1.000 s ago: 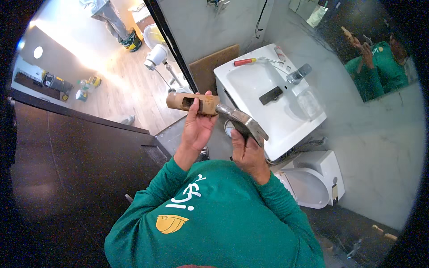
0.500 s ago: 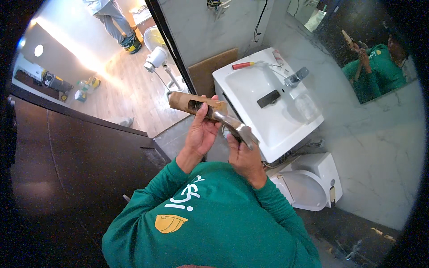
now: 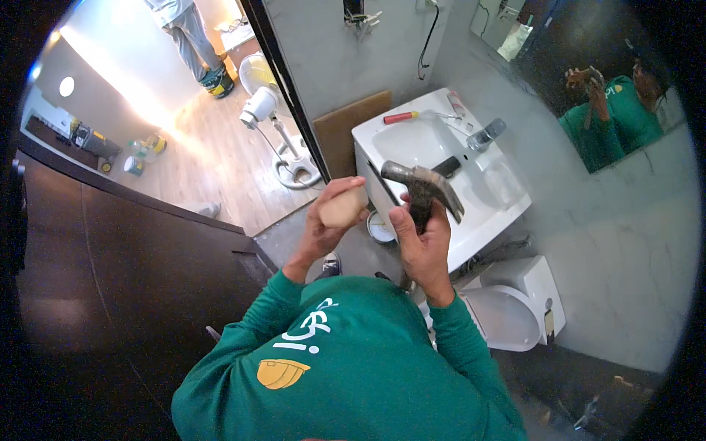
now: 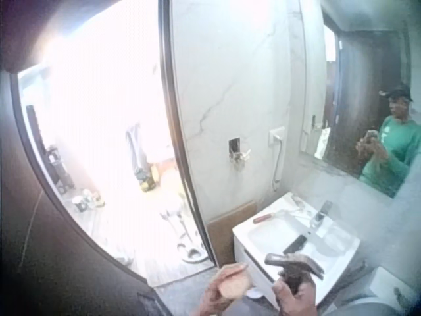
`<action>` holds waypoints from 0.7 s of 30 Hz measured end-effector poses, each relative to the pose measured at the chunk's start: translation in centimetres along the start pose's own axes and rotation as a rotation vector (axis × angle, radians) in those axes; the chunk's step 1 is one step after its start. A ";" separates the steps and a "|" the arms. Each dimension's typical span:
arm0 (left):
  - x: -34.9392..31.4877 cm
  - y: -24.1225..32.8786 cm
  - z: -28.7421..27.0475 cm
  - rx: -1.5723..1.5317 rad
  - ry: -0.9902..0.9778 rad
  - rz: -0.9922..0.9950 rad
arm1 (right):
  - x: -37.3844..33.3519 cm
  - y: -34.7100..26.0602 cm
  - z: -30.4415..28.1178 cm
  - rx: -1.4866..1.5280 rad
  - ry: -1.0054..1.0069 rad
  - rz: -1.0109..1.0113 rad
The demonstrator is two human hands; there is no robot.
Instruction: The person cleans a small wooden block at a sink, then uses a hammer to strike the end of the block several times while holding it.
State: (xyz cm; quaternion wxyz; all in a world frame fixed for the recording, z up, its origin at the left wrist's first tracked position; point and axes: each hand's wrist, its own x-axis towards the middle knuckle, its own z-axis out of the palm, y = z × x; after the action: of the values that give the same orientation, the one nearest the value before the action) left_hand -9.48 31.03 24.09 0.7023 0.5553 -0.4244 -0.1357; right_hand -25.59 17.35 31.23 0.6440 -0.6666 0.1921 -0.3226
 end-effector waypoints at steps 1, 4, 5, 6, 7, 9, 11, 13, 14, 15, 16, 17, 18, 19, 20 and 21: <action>0.5 0.6 -0.3 0.207 -0.094 0.170 | -0.1 -1.1 0.2 0.136 -0.023 0.071; 0.5 2.0 -0.1 0.196 -0.129 0.129 | -0.8 -2.1 1.0 0.161 -0.063 0.043; 0.4 2.1 -0.2 0.194 -0.140 0.106 | -1.0 -2.3 1.1 0.164 -0.082 0.055; 0.2 1.7 -0.1 0.133 -0.148 0.061 | -1.3 -2.4 1.1 0.166 -0.100 0.066; -0.2 1.7 -0.1 0.087 -0.157 0.020 | -1.6 -2.5 1.2 0.169 -0.118 0.078; -0.5 2.3 0.1 -0.008 -0.175 -0.061 | -1.9 -3.0 1.2 0.148 -0.120 0.090; -0.3 2.2 0.3 -0.016 -0.198 -0.050 | -2.0 -3.4 1.4 0.140 -0.110 0.083; -0.3 2.2 0.5 -0.038 -0.211 -0.044 | -1.9 -3.8 1.6 0.143 -0.087 0.055; -0.3 2.2 0.6 -0.055 -0.214 -0.042 | -2.0 -4.0 1.7 0.146 -0.088 0.007; -0.3 2.3 0.7 -0.072 -0.217 -0.040 | -2.0 -4.0 1.6 0.153 -0.083 0.018; -0.2 2.4 0.8 -0.067 -0.223 -0.037 | -2.1 -4.0 1.5 0.159 -0.078 0.028; -0.1 2.5 1.0 -0.062 -0.230 -0.033 | -2.1 -4.0 1.4 0.166 -0.071 0.039; 0.0 2.6 1.1 -0.057 -0.237 -0.030 | -2.1 -4.2 1.4 0.176 -0.070 0.027; 0.0 2.6 1.3 -0.073 -0.246 -0.028 | -2.1 -4.6 1.5 0.187 -0.069 0.014; 0.1 2.6 1.5 -0.086 -0.258 -0.028 | -2.2 -4.9 1.5 0.200 -0.066 0.003; 0.1 2.7 1.7 -0.100 -0.269 -0.027 | -2.1 -5.0 1.6 0.172 -0.052 -0.018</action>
State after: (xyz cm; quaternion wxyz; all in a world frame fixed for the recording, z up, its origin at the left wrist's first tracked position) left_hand -11.38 30.76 26.57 0.6638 0.5021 -0.5000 -0.2393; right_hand -26.82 20.42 35.85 0.7007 -0.6185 0.1410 -0.3264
